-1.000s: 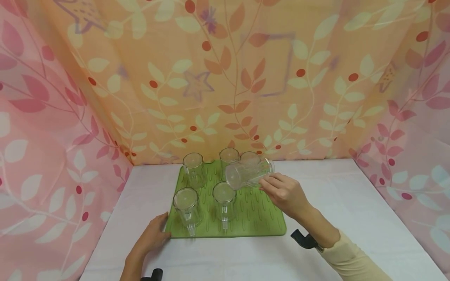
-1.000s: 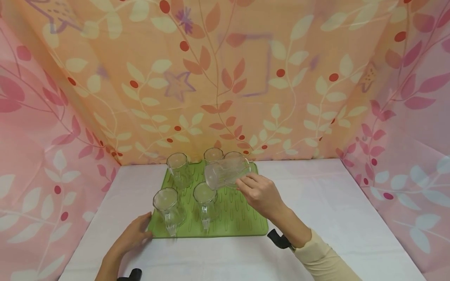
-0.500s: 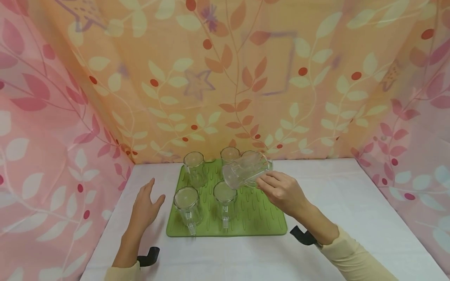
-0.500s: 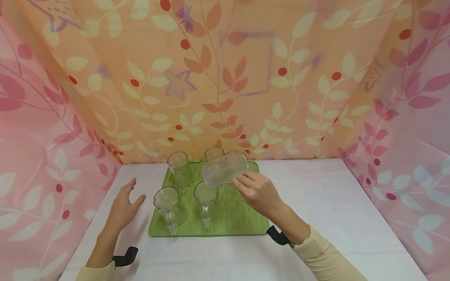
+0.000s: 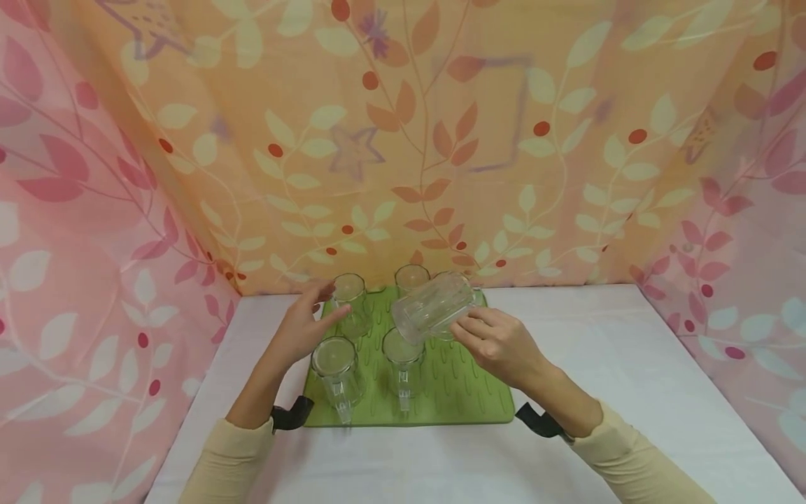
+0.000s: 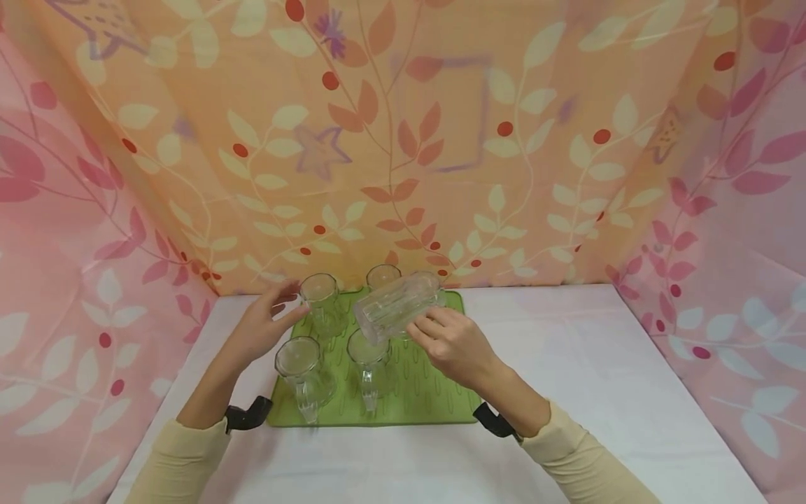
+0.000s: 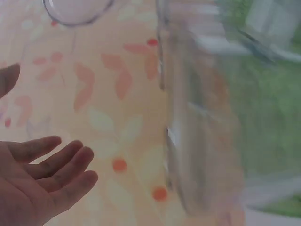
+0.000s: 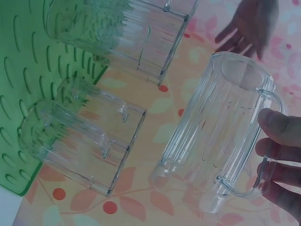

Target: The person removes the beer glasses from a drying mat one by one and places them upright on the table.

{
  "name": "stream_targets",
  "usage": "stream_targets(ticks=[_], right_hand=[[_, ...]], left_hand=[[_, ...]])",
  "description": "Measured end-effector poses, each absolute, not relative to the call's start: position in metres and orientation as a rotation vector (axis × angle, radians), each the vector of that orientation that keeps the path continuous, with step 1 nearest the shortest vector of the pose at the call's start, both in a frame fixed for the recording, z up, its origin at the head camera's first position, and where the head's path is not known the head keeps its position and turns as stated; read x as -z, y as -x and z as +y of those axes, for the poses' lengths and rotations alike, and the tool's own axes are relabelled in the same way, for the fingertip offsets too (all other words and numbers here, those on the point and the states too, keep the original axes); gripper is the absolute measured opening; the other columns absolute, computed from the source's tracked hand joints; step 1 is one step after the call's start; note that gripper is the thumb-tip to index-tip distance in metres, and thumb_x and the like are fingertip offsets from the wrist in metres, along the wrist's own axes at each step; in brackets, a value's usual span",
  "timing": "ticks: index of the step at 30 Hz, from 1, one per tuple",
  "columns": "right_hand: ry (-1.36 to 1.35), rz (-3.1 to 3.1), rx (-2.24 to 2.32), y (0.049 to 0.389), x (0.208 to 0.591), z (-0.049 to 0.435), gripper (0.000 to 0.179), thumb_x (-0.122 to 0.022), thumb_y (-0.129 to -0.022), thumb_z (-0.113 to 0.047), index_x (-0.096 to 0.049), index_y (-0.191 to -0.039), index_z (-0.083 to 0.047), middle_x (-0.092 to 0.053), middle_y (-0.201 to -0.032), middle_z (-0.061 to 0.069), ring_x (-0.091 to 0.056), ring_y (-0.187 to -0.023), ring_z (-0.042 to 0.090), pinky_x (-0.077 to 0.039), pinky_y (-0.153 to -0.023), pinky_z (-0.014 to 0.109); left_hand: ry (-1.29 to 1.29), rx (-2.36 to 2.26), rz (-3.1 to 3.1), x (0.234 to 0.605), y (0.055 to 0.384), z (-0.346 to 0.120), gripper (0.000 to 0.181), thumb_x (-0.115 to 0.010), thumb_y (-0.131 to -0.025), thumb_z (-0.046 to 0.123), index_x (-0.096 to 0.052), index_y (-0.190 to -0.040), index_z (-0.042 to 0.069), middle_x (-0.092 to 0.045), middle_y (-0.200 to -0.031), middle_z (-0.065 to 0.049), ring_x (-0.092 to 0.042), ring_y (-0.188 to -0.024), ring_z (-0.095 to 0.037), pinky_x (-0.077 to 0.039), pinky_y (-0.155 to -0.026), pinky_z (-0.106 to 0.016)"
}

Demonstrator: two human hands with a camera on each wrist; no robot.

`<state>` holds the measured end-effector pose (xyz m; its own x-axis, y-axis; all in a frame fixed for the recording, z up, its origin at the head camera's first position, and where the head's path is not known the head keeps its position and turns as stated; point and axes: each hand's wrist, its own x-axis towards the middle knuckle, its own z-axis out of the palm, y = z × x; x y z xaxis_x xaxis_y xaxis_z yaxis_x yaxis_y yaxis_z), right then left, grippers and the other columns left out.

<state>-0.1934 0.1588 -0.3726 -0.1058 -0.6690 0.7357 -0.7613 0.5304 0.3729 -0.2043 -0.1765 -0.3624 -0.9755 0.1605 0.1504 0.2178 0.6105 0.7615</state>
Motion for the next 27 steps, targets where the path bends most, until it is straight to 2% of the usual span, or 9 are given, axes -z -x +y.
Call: stream_targets(ticks=[5, 12, 21, 27], right_hand=[[-1.192, -1.799, -0.108, 0.194, 0.372, 0.156, 0.036, -0.042, -0.102, -0.006, -0.076, -0.089, -0.006, -0.075, -0.084, 0.002, -0.068, -0.078, 0.019, -0.06, -0.067, 0.031], [-1.199, -1.791, -0.073, 0.191, 0.369, 0.153, 0.037, -0.043, -0.102, -0.006, -0.077, -0.088, -0.007, -0.076, -0.087, 0.002, -0.067, -0.078, 0.018, -0.06, -0.072, 0.03], [-1.209, -1.794, -0.022, 0.189, 0.369, 0.15, 0.041, -0.039, -0.104, -0.006, -0.077, -0.088, -0.007, -0.075, -0.084, 0.0, -0.066, -0.077, 0.017, -0.06, -0.074, 0.029], [-1.224, -1.791, -0.022, 0.187, 0.369, 0.148, 0.041, -0.039, -0.104, -0.006, -0.076, -0.088, -0.007, -0.075, -0.084, 0.0, -0.066, -0.078, 0.017, -0.06, -0.076, 0.03]], left_hand=[[0.407, 1.442, -2.843, 0.345, 0.214, -0.155, 0.074, -0.063, -0.093, 0.042, -0.034, -0.149, 0.004, -0.045, -0.147, -0.019, -0.043, -0.137, -0.036, -0.035, -0.115, -0.053], [0.564, 1.547, -3.019, 0.331, 0.227, -0.129, 0.073, -0.062, -0.093, 0.045, -0.035, -0.149, 0.006, -0.042, -0.152, -0.013, -0.043, -0.137, -0.034, -0.04, -0.111, -0.051], [0.69, 1.429, -3.155, 0.324, 0.238, -0.106, 0.073, -0.06, -0.093, 0.049, -0.037, -0.149, 0.007, -0.047, -0.147, -0.015, -0.045, -0.137, -0.033, -0.042, -0.109, -0.05], [0.658, 1.328, -3.253, 0.323, 0.239, -0.098, 0.083, -0.061, -0.089, 0.056, -0.037, -0.149, 0.004, -0.043, -0.151, -0.014, -0.043, -0.138, -0.032, -0.041, -0.111, -0.05]])
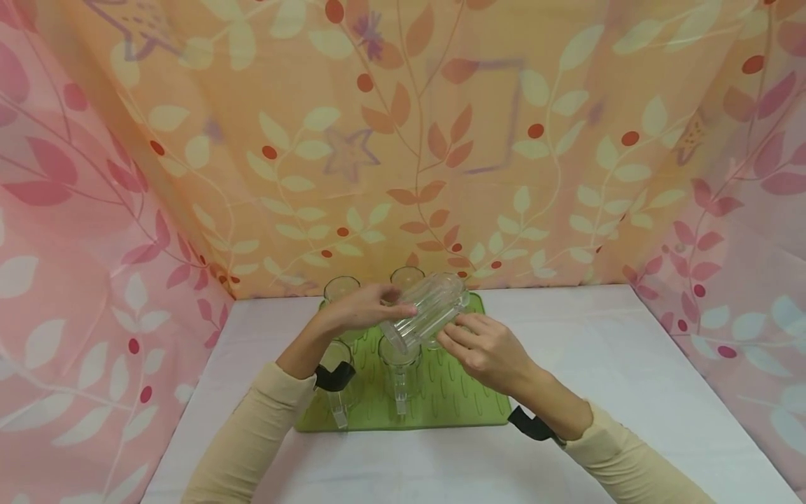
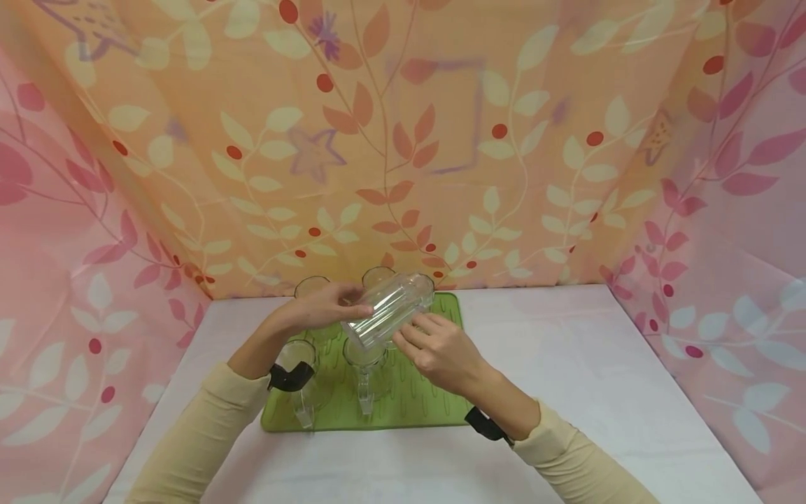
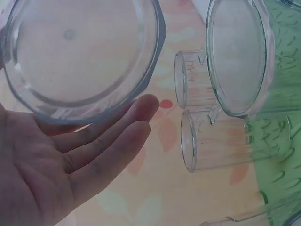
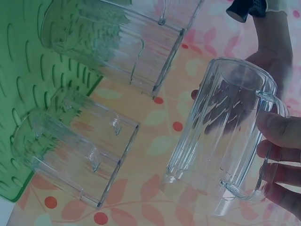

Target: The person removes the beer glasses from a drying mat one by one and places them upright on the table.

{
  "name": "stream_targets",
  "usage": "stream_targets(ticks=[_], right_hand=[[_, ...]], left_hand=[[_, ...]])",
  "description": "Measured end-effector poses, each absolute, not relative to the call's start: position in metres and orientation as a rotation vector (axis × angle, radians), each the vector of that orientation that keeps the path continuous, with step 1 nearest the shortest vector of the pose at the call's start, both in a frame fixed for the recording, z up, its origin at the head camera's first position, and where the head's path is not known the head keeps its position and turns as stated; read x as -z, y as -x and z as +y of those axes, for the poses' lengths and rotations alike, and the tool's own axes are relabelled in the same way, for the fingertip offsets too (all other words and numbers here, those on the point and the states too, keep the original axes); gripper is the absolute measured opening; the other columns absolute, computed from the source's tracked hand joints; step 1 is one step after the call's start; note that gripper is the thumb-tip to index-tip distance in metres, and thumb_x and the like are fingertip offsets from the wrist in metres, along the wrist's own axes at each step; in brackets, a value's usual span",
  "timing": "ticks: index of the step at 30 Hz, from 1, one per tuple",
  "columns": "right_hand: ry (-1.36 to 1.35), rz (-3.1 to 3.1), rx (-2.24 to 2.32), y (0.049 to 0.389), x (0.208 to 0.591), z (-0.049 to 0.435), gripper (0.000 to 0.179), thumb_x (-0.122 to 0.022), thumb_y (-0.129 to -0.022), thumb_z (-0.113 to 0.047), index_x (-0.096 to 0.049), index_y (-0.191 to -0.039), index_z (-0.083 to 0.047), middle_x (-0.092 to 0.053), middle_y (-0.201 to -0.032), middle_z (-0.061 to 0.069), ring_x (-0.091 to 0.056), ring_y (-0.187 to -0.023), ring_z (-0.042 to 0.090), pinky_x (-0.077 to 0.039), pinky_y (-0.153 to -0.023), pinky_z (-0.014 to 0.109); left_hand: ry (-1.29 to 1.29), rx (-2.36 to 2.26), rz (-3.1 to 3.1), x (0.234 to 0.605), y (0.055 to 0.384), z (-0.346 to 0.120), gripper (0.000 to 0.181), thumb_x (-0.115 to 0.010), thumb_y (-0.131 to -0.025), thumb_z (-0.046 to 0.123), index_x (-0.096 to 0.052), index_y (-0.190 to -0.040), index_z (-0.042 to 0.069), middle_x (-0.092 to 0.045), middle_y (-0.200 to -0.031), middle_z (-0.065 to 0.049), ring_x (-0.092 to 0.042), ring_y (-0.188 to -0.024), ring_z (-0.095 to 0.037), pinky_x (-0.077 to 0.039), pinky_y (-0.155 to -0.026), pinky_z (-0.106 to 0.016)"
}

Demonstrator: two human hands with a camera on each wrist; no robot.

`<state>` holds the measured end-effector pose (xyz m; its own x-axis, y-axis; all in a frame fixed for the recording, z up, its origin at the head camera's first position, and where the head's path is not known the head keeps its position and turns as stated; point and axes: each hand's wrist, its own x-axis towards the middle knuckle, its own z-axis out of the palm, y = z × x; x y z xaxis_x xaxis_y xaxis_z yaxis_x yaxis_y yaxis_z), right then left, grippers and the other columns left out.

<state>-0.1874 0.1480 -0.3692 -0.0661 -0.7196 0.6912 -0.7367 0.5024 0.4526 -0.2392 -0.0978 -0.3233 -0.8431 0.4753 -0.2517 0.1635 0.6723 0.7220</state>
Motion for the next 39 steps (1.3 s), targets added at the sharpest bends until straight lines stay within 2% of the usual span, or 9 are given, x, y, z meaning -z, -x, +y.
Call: stream_targets(ticks=[5, 12, 19, 23, 30, 34, 39], right_hand=[[-1.224, -1.797, -0.031, 0.186, 0.369, 0.146, 0.04, -0.039, -0.104, -0.006, -0.076, -0.088, -0.007, -0.075, -0.086, 0.0, -0.067, -0.079, 0.017, -0.06, -0.076, 0.031], [-1.227, -1.803, -0.046, 0.187, 0.371, 0.145, 0.041, -0.039, -0.103, -0.005, -0.076, -0.087, -0.008, -0.075, -0.084, -0.001, -0.067, -0.079, 0.017, -0.061, -0.075, 0.031], [-1.224, -1.827, -0.08, 0.188, 0.371, 0.146, 0.039, -0.038, -0.103, -0.009, -0.075, -0.091, -0.008, -0.076, -0.089, 0.003, -0.069, -0.082, 0.02, -0.061, -0.076, 0.033], [-1.222, -1.84, -0.109, 0.188, 0.371, 0.148, 0.038, -0.039, -0.104, -0.014, -0.075, -0.095, -0.008, -0.077, -0.091, 0.006, -0.07, -0.085, 0.023, -0.061, -0.077, 0.034], [-1.21, -1.887, -0.188, 0.187, 0.369, 0.149, 0.021, -0.061, -0.096, -0.022, -0.075, -0.104, -0.009, -0.077, -0.098, 0.008, -0.07, -0.091, 0.025, -0.06, -0.081, 0.036], [-1.212, -1.901, -0.225, 0.187, 0.369, 0.149, 0.021, -0.069, -0.09, -0.024, -0.075, -0.103, -0.009, -0.076, -0.099, 0.008, -0.069, -0.093, 0.026, -0.06, -0.081, 0.037], [-1.223, -1.921, -0.274, 0.187, 0.366, 0.151, 0.02, -0.073, -0.087, -0.026, -0.076, -0.099, -0.01, -0.076, -0.097, 0.006, -0.068, -0.094, 0.026, -0.059, -0.082, 0.036]], left_hand=[[-0.507, -0.962, 2.471, 0.325, 0.24, -0.095, 0.088, -0.063, -0.087, 0.059, -0.037, -0.148, 0.002, -0.044, -0.15, -0.015, -0.045, -0.136, -0.032, -0.043, -0.109, -0.049], [-0.527, -1.024, 2.46, 0.326, 0.238, -0.093, 0.075, -0.068, -0.086, 0.051, -0.05, -0.139, 0.001, -0.059, -0.133, -0.013, -0.058, -0.118, -0.026, -0.052, -0.096, -0.043], [-0.454, -1.081, 2.455, 0.327, 0.237, -0.092, 0.086, -0.07, -0.084, 0.051, -0.04, -0.146, -0.001, -0.049, -0.145, -0.017, -0.053, -0.129, -0.031, -0.048, -0.105, -0.048], [-0.445, -1.106, 2.459, 0.328, 0.236, -0.091, 0.085, -0.07, -0.084, 0.051, -0.041, -0.145, -0.001, -0.052, -0.142, -0.017, -0.057, -0.124, -0.03, -0.049, -0.103, -0.049], [-0.436, -1.194, 2.451, 0.33, 0.235, -0.09, 0.068, -0.072, -0.084, 0.045, -0.056, -0.133, 0.002, -0.068, -0.116, -0.009, -0.064, -0.101, -0.02, -0.056, -0.087, -0.038], [-0.415, -1.221, 2.465, 0.331, 0.232, -0.091, 0.067, -0.072, -0.084, 0.045, -0.056, -0.132, 0.001, -0.068, -0.114, -0.009, -0.064, -0.1, -0.021, -0.055, -0.086, -0.038], [-0.388, -1.218, 2.512, 0.332, 0.229, -0.09, 0.072, -0.072, -0.083, 0.047, -0.053, -0.135, 0.001, -0.065, -0.123, -0.012, -0.061, -0.11, -0.025, -0.054, -0.092, -0.042]])
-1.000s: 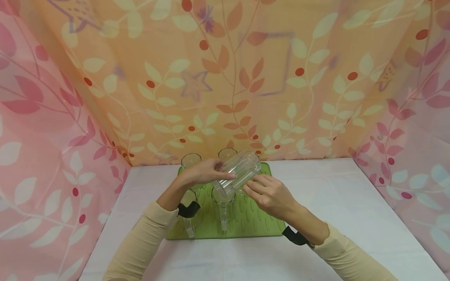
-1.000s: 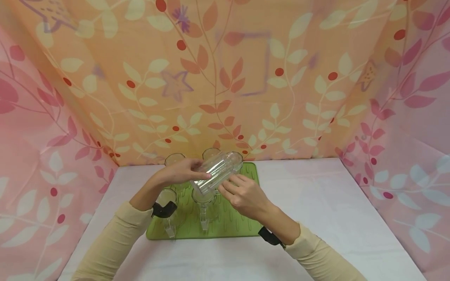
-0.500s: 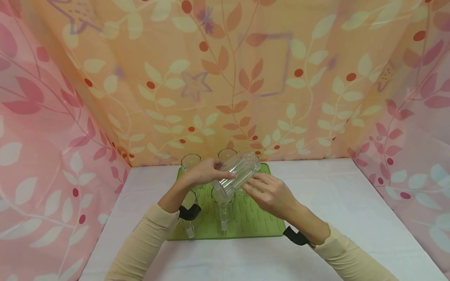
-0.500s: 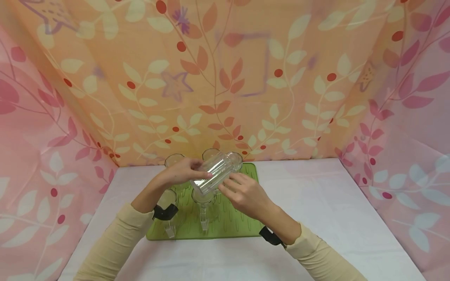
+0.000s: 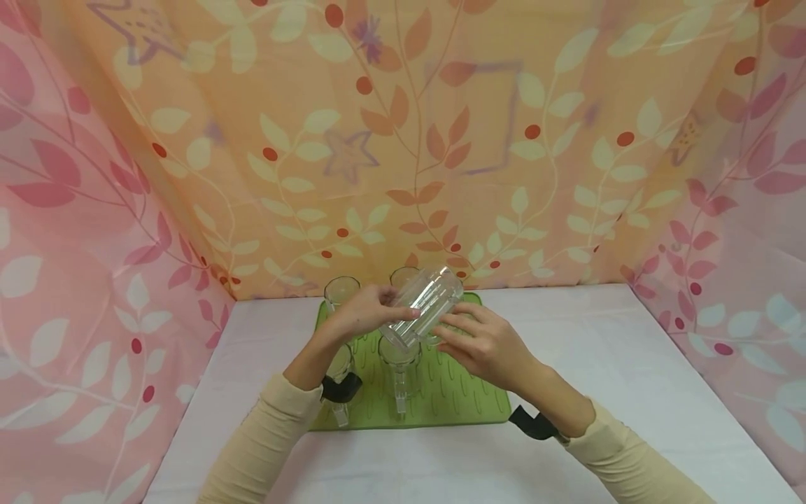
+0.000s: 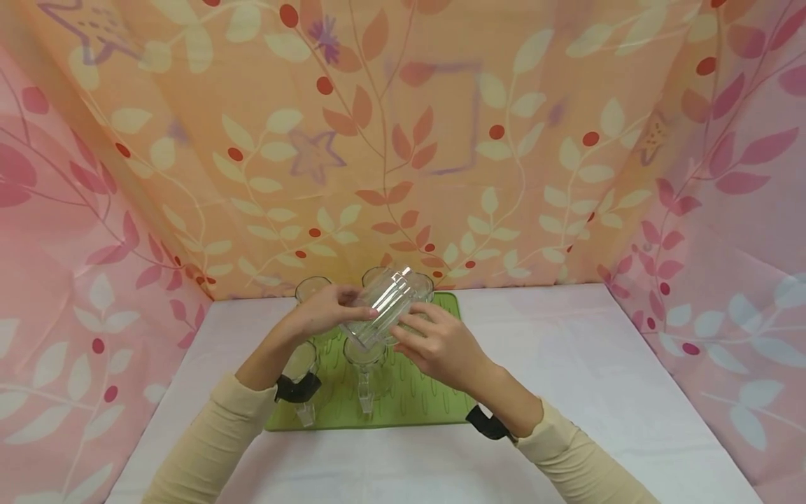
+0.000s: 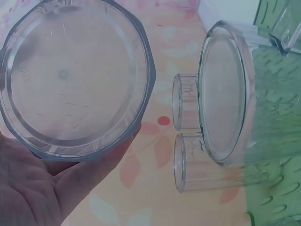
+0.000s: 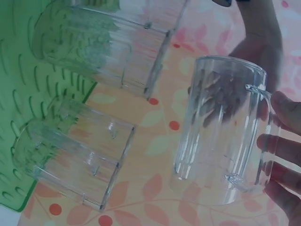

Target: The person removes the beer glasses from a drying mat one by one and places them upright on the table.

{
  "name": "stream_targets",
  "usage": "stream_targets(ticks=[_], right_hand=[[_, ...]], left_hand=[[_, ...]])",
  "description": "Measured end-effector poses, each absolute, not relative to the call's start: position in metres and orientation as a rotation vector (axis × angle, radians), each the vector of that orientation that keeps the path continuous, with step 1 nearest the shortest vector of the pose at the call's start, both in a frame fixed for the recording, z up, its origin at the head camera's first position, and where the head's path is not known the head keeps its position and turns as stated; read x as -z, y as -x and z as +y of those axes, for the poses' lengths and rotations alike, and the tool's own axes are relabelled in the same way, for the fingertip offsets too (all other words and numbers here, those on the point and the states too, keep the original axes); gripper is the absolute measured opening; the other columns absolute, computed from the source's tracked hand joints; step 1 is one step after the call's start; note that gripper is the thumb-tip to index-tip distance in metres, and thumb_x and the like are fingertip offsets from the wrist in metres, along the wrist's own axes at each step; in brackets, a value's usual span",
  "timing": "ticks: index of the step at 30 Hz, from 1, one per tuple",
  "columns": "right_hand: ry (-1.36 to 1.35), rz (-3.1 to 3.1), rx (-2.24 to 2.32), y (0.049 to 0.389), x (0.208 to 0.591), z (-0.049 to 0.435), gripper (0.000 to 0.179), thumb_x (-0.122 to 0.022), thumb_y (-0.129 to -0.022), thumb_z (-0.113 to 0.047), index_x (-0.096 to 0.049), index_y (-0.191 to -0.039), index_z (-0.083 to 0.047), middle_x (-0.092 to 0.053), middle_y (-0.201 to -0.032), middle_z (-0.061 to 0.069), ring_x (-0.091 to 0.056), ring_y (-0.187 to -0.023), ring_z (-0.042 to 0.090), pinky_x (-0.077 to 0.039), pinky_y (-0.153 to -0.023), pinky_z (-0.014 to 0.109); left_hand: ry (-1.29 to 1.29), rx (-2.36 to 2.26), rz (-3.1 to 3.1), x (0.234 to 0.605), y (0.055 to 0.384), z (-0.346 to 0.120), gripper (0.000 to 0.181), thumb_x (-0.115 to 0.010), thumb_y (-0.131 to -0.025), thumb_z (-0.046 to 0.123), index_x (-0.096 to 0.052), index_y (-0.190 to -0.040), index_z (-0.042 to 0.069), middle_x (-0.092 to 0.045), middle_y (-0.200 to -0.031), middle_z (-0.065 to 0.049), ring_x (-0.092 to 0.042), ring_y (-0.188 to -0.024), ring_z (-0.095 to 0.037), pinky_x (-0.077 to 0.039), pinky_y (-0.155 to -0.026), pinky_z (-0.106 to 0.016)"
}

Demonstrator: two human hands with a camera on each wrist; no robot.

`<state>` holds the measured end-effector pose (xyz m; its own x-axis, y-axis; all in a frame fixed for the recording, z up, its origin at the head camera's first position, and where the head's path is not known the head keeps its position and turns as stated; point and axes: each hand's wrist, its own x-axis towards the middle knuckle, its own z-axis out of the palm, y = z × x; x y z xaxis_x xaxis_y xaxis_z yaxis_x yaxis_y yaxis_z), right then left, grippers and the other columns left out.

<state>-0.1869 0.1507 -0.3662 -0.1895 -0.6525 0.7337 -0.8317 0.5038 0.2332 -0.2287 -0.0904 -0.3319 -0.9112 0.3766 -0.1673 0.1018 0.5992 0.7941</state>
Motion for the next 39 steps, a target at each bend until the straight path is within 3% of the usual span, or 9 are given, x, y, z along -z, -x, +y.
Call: stream_targets(ticks=[6, 15, 23, 27, 30, 35, 39], right_hand=[[-1.212, -1.948, -0.375, 0.186, 0.36, 0.153, 0.019, -0.071, -0.089, -0.025, -0.075, -0.098, -0.009, -0.075, -0.101, 0.009, -0.067, -0.098, 0.028, -0.059, -0.085, 0.038], [-1.175, -1.877, -0.556, 0.186, 0.358, 0.158, 0.031, -0.057, -0.098, -0.031, -0.075, -0.096, -0.006, -0.073, -0.103, 0.014, -0.065, -0.098, 0.03, -0.058, -0.083, 0.037], [-1.104, -1.846, -0.677, 0.186, 0.355, 0.161, 0.034, -0.059, -0.096, -0.033, -0.074, -0.098, -0.003, -0.072, -0.101, 0.013, -0.066, -0.095, 0.029, -0.056, -0.078, 0.036], [-1.071, -1.817, -0.737, 0.187, 0.354, 0.163, 0.035, -0.062, -0.095, -0.033, -0.074, -0.099, 0.0, -0.072, -0.1, 0.014, -0.066, -0.091, 0.029, -0.055, -0.075, 0.034], [-1.033, -1.804, -0.773, 0.186, 0.353, 0.164, 0.037, -0.063, -0.093, -0.033, -0.074, -0.1, 0.002, -0.072, -0.099, 0.015, -0.067, -0.089, 0.028, -0.055, -0.08, 0.027], [-0.964, -1.854, -0.911, 0.184, 0.355, 0.166, 0.03, -0.079, -0.081, -0.017, -0.073, -0.102, 0.003, -0.073, -0.098, 0.016, -0.068, -0.089, 0.027, -0.049, -0.094, 0.013], [-0.906, -1.927, -1.037, 0.183, 0.358, 0.168, 0.041, -0.083, -0.065, 0.005, -0.072, -0.104, 0.004, -0.074, -0.097, 0.016, -0.07, -0.09, 0.021, -0.05, -0.091, 0.01]], left_hand=[[-0.357, -1.269, 2.535, 0.334, 0.226, -0.09, 0.068, -0.073, -0.083, 0.047, -0.056, -0.133, 0.004, -0.067, -0.119, -0.009, -0.062, -0.106, -0.023, -0.054, -0.09, -0.04], [-0.309, -1.382, 2.52, 0.34, 0.219, -0.087, 0.064, -0.075, -0.083, 0.044, -0.057, -0.13, 0.005, -0.067, -0.121, -0.01, -0.063, -0.107, -0.023, -0.054, -0.091, -0.041], [-0.223, -1.456, 2.518, 0.345, 0.212, -0.086, 0.081, -0.077, -0.08, 0.044, -0.045, -0.144, 0.006, -0.052, -0.143, -0.016, -0.05, -0.132, -0.033, -0.045, -0.106, -0.051], [-0.181, -1.52, 2.524, 0.348, 0.207, -0.085, 0.083, -0.079, -0.078, 0.043, -0.044, -0.145, 0.007, -0.051, -0.143, -0.015, -0.048, -0.133, -0.033, -0.045, -0.107, -0.052], [-0.157, -1.586, 2.517, 0.35, 0.202, -0.084, 0.082, -0.08, -0.077, 0.041, -0.044, -0.145, 0.01, -0.052, -0.142, -0.013, -0.049, -0.132, -0.032, -0.045, -0.107, -0.05], [-0.127, -1.676, 2.509, 0.357, 0.195, -0.082, 0.084, -0.081, -0.076, 0.04, -0.043, -0.145, 0.013, -0.049, -0.146, -0.011, -0.046, -0.136, -0.032, -0.043, -0.11, -0.05], [-0.123, -1.742, 2.516, 0.362, 0.19, -0.08, 0.085, -0.082, -0.076, 0.038, -0.041, -0.145, 0.012, -0.047, -0.147, -0.012, -0.043, -0.139, -0.034, -0.04, -0.112, -0.052]])
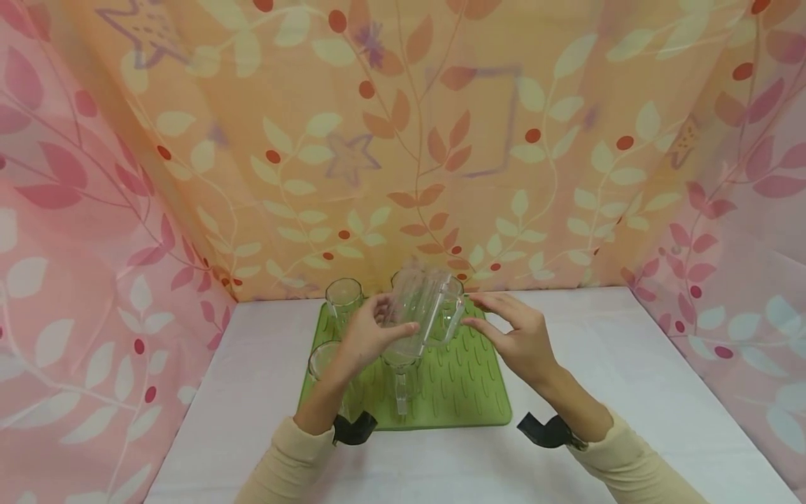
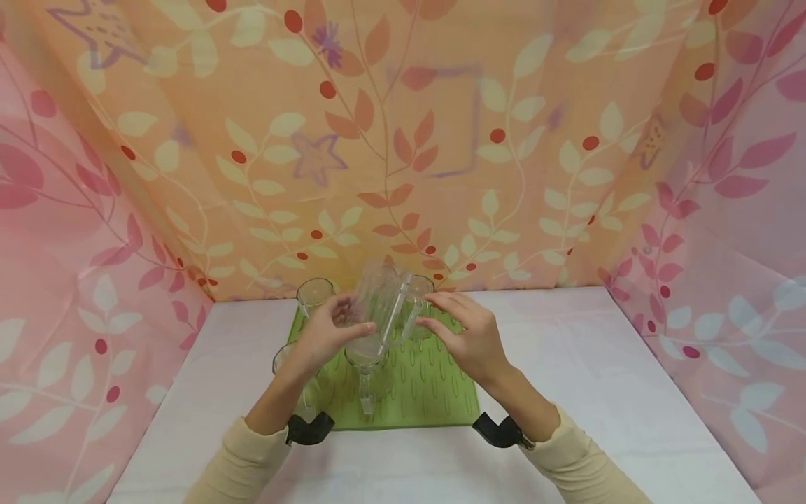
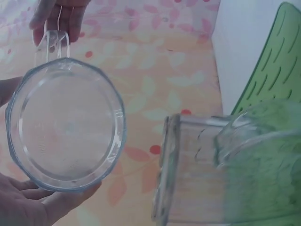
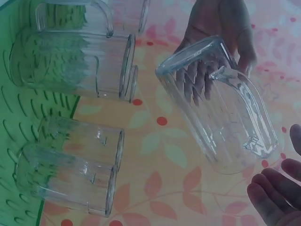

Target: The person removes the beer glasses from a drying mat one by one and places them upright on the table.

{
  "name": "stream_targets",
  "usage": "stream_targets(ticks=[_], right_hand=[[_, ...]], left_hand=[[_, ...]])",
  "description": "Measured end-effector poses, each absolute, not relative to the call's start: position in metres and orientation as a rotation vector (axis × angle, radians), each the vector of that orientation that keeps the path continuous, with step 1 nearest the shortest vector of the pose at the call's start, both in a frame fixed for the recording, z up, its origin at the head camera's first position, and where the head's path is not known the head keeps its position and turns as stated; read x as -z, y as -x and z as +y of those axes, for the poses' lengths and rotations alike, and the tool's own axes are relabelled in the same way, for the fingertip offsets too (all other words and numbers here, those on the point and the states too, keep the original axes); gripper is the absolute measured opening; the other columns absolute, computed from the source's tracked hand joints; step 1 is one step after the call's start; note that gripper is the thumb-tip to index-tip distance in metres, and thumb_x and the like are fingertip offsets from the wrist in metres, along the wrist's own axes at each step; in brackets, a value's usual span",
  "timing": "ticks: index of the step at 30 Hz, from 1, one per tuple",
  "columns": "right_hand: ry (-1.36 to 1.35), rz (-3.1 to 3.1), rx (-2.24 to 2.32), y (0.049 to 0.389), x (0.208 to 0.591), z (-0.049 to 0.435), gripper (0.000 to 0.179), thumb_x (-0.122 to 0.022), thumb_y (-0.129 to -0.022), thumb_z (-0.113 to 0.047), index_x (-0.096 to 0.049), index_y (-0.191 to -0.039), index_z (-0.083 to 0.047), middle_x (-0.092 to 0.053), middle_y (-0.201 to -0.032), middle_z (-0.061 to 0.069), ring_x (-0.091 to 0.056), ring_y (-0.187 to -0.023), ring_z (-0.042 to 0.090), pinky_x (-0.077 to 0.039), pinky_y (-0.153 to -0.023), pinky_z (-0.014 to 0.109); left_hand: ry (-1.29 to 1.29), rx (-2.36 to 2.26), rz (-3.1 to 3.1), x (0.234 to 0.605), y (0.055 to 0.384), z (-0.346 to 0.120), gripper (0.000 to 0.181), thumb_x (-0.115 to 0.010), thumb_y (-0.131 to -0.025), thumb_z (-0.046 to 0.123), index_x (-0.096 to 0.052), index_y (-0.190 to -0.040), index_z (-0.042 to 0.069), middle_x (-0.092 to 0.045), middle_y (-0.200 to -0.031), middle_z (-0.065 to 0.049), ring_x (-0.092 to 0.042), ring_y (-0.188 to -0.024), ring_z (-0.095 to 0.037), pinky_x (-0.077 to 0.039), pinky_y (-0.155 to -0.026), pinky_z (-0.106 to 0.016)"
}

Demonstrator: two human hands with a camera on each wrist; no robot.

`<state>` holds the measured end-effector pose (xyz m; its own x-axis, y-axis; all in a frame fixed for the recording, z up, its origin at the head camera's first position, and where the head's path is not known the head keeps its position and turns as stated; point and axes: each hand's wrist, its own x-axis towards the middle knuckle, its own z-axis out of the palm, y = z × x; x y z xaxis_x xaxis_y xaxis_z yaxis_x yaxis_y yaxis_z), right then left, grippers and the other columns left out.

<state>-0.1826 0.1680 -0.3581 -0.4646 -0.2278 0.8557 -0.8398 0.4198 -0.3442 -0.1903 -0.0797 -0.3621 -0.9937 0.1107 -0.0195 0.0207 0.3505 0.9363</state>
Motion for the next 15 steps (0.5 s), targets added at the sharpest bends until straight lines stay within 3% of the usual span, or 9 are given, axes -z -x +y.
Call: stream_targets(ticks=[6, 10, 15], right_hand=[[-0.848, -1.978, -1.184, 0.178, 0.36, 0.167, 0.042, -0.081, -0.065, 0.013, -0.071, -0.105, 0.007, -0.074, -0.098, 0.018, -0.07, -0.09, 0.012, -0.055, -0.083, 0.013], [-0.852, -1.968, -1.367, 0.175, 0.36, 0.165, 0.04, -0.076, -0.067, 0.019, -0.067, -0.106, 0.014, -0.07, -0.098, 0.027, -0.068, -0.092, 0.002, -0.057, -0.081, 0.017], [-0.789, -2.012, -1.571, 0.172, 0.364, 0.163, 0.036, -0.071, -0.073, 0.02, -0.066, -0.108, 0.015, -0.067, -0.1, 0.032, -0.067, -0.094, -0.001, -0.058, -0.08, 0.018]], left_hand=[[-0.13, -1.865, 2.523, 0.37, 0.182, -0.073, 0.084, -0.083, -0.076, 0.031, -0.04, -0.144, 0.007, -0.048, -0.144, -0.016, -0.042, -0.137, -0.035, -0.039, -0.112, -0.053], [-0.15, -1.958, 2.521, 0.375, 0.178, -0.069, 0.081, -0.082, -0.077, 0.027, -0.041, -0.142, 0.005, -0.049, -0.142, -0.017, -0.043, -0.136, -0.035, -0.039, -0.112, -0.053], [-0.16, -2.067, 2.493, 0.38, 0.173, -0.063, 0.081, -0.082, -0.077, 0.023, -0.039, -0.142, 0.003, -0.048, -0.142, -0.017, -0.044, -0.136, -0.033, -0.039, -0.113, -0.052]])
